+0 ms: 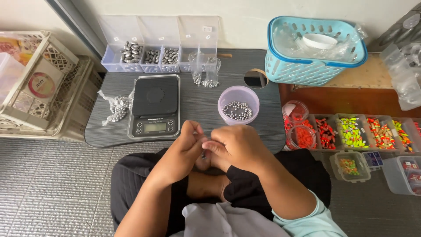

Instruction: The person sits on the floor and transfers small silver beads from a purple container into clear plastic bags. They repeatedly pick up beads by hand and place them into the bags, occasionally adjusting the bag opening.

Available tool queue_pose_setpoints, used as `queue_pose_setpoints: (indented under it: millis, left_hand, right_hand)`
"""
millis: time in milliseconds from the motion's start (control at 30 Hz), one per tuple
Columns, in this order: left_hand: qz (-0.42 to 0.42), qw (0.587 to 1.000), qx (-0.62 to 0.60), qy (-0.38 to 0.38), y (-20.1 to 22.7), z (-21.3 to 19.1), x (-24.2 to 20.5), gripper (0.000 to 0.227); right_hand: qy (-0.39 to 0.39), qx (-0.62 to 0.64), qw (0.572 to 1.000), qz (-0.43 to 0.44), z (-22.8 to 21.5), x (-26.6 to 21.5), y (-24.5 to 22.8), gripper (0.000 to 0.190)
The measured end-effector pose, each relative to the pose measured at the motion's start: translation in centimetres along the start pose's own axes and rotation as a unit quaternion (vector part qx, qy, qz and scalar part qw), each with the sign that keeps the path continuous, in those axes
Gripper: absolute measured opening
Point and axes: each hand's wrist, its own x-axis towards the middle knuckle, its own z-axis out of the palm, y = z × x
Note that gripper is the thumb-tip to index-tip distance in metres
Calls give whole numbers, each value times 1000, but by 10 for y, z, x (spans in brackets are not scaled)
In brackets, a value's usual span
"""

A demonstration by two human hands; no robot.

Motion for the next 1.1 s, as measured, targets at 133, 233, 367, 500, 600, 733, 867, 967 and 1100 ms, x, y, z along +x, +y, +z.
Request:
queue_pose_setpoints:
  millis: [133,233,367,500,600,733,867,967,1100]
  left_hand:
    - [-14,998,13,-58,14,-1,-8,8]
    - [42,988,124,-86,30,-8,-11,20]
    - [197,956,191,-106,49,-16,-15,17]
    - [337,921,123,-150,43,-18,-15,13]
    - [387,919,28,-70,54,11,-11,23]
    - [303,943,-72,113,44,52,16,7]
    - [175,930,-118,302,23,61,48,10]
    - [131,920,-172,326,9,67,53,9]
    - [241,898,-101,355,9,70,47,10]
  right_hand:
    - [-103,71,991,-39,-21,-5,2,54]
    - [-123,137,980,-77,-35,-10,7,50]
    - [-130,196,963,-128,-67,-15,3,40]
    - [-141,329,917,-177,-82,-18,6,40]
    - [-44,532,833,-145,-49,-14,30,44]
    - [-102,924,367,32,35,-1,25,29]
    - [225,497,833,86,57,1,-1,15]
    - [370,78,925,40,61,-3,16,26]
    - [389,-176,901,-82,41,0,47,31]
